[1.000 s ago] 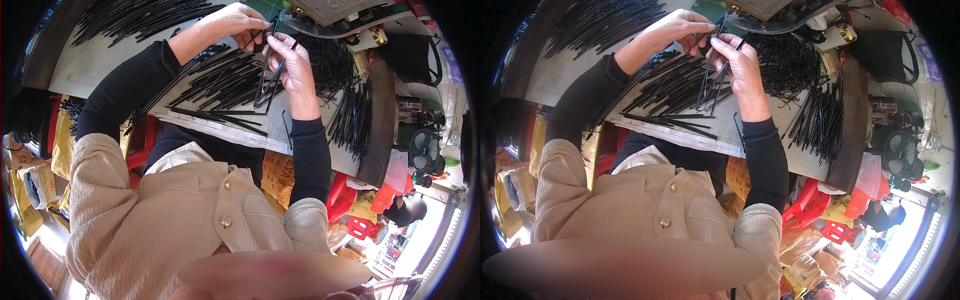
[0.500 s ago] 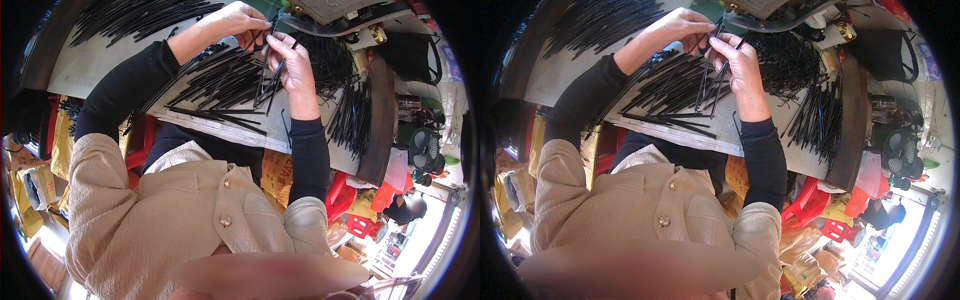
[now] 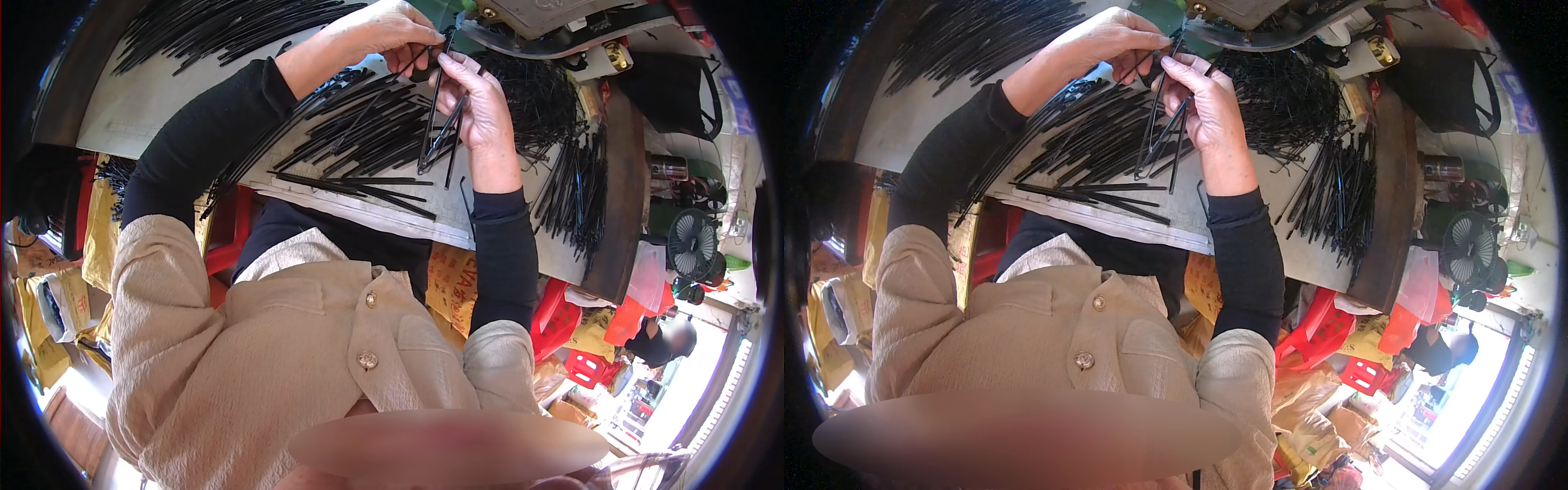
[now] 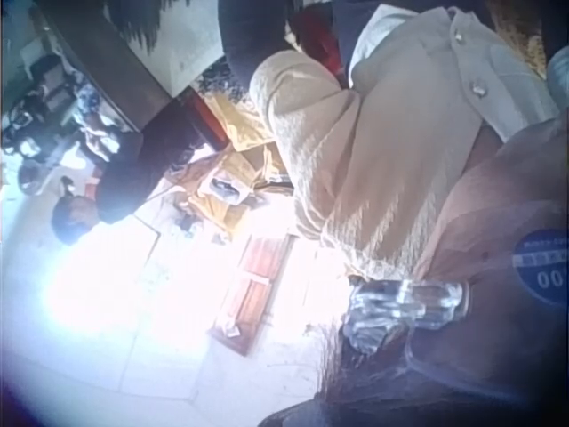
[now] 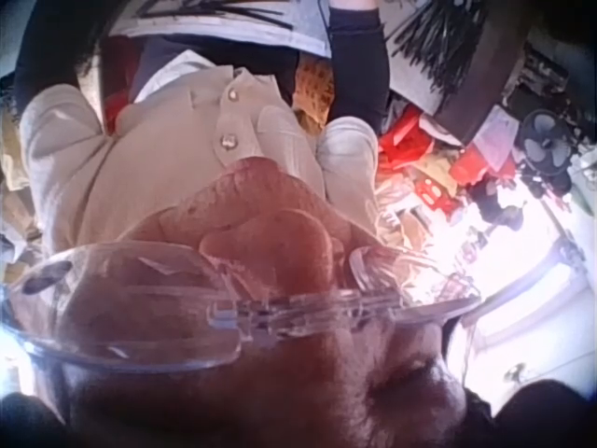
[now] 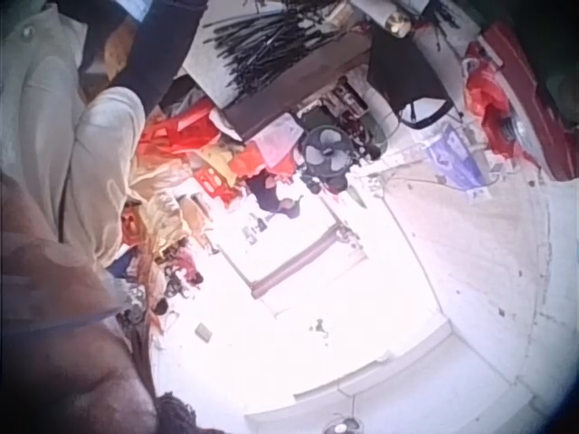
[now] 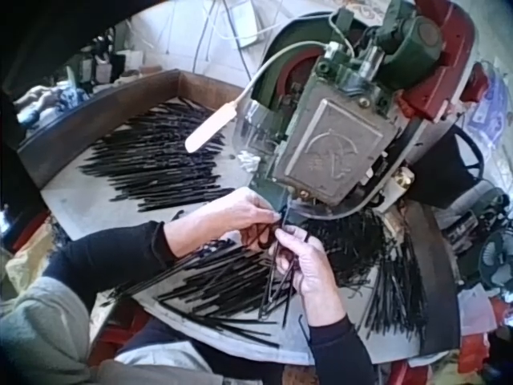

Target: The person assembles umbrella frame ribs by picking up rods and connectors from the table, fitting the components together by hand, and placing the assembled ribs onto the worktable.

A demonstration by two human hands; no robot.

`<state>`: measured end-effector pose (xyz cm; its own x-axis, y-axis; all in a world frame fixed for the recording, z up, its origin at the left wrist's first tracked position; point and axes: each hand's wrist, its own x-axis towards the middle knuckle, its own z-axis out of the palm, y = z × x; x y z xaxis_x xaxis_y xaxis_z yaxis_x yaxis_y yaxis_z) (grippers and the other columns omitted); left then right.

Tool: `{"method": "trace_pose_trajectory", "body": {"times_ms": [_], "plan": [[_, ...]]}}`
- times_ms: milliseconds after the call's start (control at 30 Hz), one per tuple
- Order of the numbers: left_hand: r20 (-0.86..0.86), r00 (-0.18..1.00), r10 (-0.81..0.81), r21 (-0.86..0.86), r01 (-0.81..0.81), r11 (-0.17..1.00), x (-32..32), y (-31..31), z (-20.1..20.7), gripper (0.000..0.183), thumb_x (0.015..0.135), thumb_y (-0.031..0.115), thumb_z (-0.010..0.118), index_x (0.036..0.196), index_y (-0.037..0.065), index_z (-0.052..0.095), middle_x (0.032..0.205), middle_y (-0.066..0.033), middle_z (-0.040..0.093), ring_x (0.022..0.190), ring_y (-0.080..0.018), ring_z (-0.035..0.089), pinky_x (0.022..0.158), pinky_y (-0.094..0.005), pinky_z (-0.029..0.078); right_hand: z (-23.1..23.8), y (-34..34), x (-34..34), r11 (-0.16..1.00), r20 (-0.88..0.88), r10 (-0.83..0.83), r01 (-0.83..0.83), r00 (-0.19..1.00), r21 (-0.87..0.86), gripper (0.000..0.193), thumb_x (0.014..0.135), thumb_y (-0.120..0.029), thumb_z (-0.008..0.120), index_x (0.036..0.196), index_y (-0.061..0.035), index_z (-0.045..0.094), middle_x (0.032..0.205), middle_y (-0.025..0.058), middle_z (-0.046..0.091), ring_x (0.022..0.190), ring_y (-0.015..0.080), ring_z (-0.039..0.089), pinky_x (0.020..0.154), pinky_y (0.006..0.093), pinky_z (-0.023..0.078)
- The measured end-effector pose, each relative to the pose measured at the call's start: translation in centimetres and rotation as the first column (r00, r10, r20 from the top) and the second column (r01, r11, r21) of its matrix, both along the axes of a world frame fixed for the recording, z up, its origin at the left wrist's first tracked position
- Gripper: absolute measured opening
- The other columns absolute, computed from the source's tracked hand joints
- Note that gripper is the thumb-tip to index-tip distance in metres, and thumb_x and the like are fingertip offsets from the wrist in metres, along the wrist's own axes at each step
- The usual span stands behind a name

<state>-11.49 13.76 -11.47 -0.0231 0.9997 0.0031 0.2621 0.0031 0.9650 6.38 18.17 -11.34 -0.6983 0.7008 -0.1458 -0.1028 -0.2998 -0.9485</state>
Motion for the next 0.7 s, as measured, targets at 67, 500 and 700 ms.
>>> {"method": "trace_pose_trajectory", "body": {"times_ms": [67, 500, 700], "plan": [[0.024, 1.000, -0.020, -0.025, 0.021, 0.999, -0.3, 0.1, -0.1, 0.027, 0.087, 0.027, 0.058, 0.076, 0.003, 0.064, 0.057, -0.0033, 0.057, 0.049, -0.0116, 0.059, 0.046, -0.0211, 0.045, 0.1, -0.1, -0.1, 1.000, 0.002, -0.011, 0.011, 1.000, 0.014, 0.020, 0.084, -0.019, 0.063, 0.096, -0.0035, 0.058, 0.069, 0.0050, 0.060, 0.046, 0.0064, 0.043, 0.044, 0.0197, 0.030], [-0.318, 0.947, -0.054, 0.188, 0.119, 0.975, -0.5, -2.9, 3.1, 0.040, 0.091, 0.034, 0.053, 0.073, -0.001, 0.064, 0.053, -0.0036, 0.058, 0.040, -0.0093, 0.052, 0.038, -0.0234, 0.039, 2.0, -0.8, 3.5, 0.997, 0.205, 0.054, -0.065, 0.977, 0.043, 0.025, 0.085, -0.025, 0.061, 0.096, -0.0028, 0.058, 0.069, 0.0033, 0.059, 0.047, 0.0044, 0.045, 0.043, 0.0176, 0.033], [-0.516, 0.835, -0.191, -0.065, 0.184, 0.981, -2.6, -4.1, 3.0, 0.027, 0.081, 0.026, 0.059, 0.077, 0.000, 0.067, 0.057, -0.0080, 0.062, 0.045, -0.0183, 0.058, 0.048, -0.0304, 0.047, 4.2, 1.4, 11.1, 0.943, 0.510, -0.187, 0.009, 0.840, 0.332, 0.028, 0.086, -0.025, 0.060, 0.106, -0.0048, 0.060, 0.063, -0.0056, 0.049, 0.054, 0.0012, 0.041, 0.048, 0.0158, 0.026]]}}
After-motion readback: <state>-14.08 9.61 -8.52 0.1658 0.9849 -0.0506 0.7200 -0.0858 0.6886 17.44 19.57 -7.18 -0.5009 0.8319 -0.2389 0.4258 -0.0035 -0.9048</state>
